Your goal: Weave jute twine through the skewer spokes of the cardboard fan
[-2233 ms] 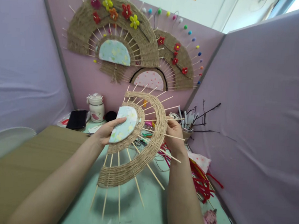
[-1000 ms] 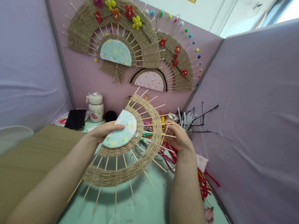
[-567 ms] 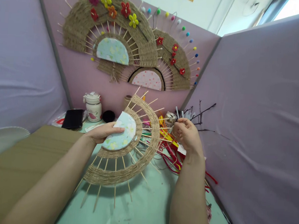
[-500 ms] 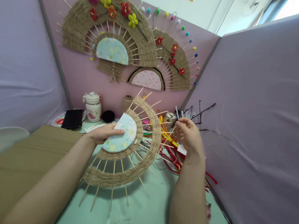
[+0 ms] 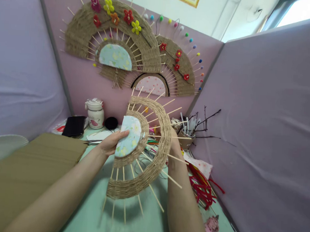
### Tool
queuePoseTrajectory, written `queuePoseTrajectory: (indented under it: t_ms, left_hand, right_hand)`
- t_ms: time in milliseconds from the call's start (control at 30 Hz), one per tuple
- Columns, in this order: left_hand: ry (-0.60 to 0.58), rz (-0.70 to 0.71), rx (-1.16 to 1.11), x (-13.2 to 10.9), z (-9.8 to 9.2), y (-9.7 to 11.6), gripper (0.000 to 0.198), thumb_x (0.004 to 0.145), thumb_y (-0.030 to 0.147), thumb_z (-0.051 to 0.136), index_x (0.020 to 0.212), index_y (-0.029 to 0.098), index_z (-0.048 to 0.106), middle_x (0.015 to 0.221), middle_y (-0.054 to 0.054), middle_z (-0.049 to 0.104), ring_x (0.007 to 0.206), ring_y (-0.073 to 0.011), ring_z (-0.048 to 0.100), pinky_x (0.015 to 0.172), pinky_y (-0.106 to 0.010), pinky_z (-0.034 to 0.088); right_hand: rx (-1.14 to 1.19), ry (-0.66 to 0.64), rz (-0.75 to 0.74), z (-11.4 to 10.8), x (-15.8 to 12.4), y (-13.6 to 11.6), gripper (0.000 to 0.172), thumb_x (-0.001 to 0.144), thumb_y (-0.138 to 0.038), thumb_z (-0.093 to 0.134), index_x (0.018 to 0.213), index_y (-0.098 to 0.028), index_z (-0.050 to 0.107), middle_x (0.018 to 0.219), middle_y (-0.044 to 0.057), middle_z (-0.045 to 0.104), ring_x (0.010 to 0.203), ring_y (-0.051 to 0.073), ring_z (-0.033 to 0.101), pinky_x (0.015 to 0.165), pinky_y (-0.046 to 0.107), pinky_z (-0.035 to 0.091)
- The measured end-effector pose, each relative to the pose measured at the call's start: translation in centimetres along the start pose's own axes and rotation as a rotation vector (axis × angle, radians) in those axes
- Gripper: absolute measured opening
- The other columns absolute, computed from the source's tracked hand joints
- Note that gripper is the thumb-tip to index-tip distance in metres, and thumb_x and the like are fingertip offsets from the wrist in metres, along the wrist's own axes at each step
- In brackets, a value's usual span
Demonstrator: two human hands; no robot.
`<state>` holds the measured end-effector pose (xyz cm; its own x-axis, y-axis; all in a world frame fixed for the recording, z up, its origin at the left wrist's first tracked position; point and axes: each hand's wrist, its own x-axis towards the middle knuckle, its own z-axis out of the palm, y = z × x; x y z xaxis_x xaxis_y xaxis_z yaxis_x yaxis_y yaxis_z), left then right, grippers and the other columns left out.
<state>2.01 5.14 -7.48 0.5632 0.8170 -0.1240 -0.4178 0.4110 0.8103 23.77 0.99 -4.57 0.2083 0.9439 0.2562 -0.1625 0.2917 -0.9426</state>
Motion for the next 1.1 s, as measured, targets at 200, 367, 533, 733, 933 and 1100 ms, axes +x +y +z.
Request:
queuePoseTrajectory:
  t_ms: [200,367,533,733,933,1100]
  left_hand:
    - [0.176,0.131,-0.164,0.1,1.8,0.6,0.034,0.089,0.014,0.062,0.122,0.006,0.063,0.098,-0.015,0.078,0.085,-0.0238,0.075,0.088,-0.035,0.058]
    - [0.237,0.267,-0.198,0.4,2.7,0.5,0.042,0.084,0.013,0.069,0.125,0.012,0.062,0.104,-0.012,0.077,0.097,-0.0240,0.073,0.095,-0.035,0.056]
    - [0.141,0.185,-0.096,0.4,2.9,-0.8,0.050,0.077,0.012,0.075,0.125,0.014,0.063,0.107,-0.014,0.076,0.101,-0.0280,0.072,0.095,-0.041,0.055]
    - [0.079,0.153,-0.055,0.3,4.4,-3.2,0.049,0.073,0.011,0.079,0.120,0.013,0.067,0.104,-0.014,0.077,0.098,-0.0290,0.072,0.093,-0.042,0.056]
    - [0.071,0.182,-0.058,-0.4,6.1,-4.1,0.048,0.072,0.016,0.081,0.117,0.013,0.068,0.107,-0.014,0.076,0.099,-0.0290,0.072,0.092,-0.039,0.057]
    - [0.069,0.160,-0.054,-1.0,7.0,-3.4,0.054,0.070,0.015,0.083,0.121,0.015,0.066,0.106,-0.013,0.077,0.098,-0.0299,0.072,0.090,-0.040,0.058]
  right_hand:
    - [-0.027,0.032,0.090,-3.0,0.5,0.7,0.032,0.058,-0.038,0.079,0.082,-0.019,0.067,0.067,-0.001,0.064,0.062,0.015,0.057,0.057,0.027,0.046]
    - [-0.091,0.526,-0.100,-7.3,1.4,-0.5,0.028,0.060,-0.039,0.071,0.079,-0.021,0.062,0.072,0.000,0.065,0.065,0.015,0.058,0.056,0.025,0.043]
    - [-0.390,0.534,-0.381,-5.8,-0.2,-3.2,0.027,0.076,-0.040,0.064,0.093,-0.019,0.064,0.094,0.007,0.069,0.087,0.020,0.062,0.082,0.034,0.047]
    - [-1.036,0.526,-0.502,-2.6,-1.9,-4.4,0.032,0.089,-0.035,0.053,0.118,-0.022,0.056,0.116,0.009,0.070,0.120,0.028,0.049,0.111,0.054,0.017]
    - [-1.183,0.514,-0.467,-2.8,-1.5,-3.6,0.045,0.093,-0.030,0.046,0.136,-0.017,0.043,0.112,0.012,0.072,0.129,0.030,0.044,0.112,0.062,0.000]
    - [-1.142,0.474,-0.429,-2.6,-1.0,-4.2,0.049,0.091,-0.029,0.048,0.138,-0.015,0.040,0.104,0.012,0.072,0.125,0.030,0.049,0.111,0.063,0.003]
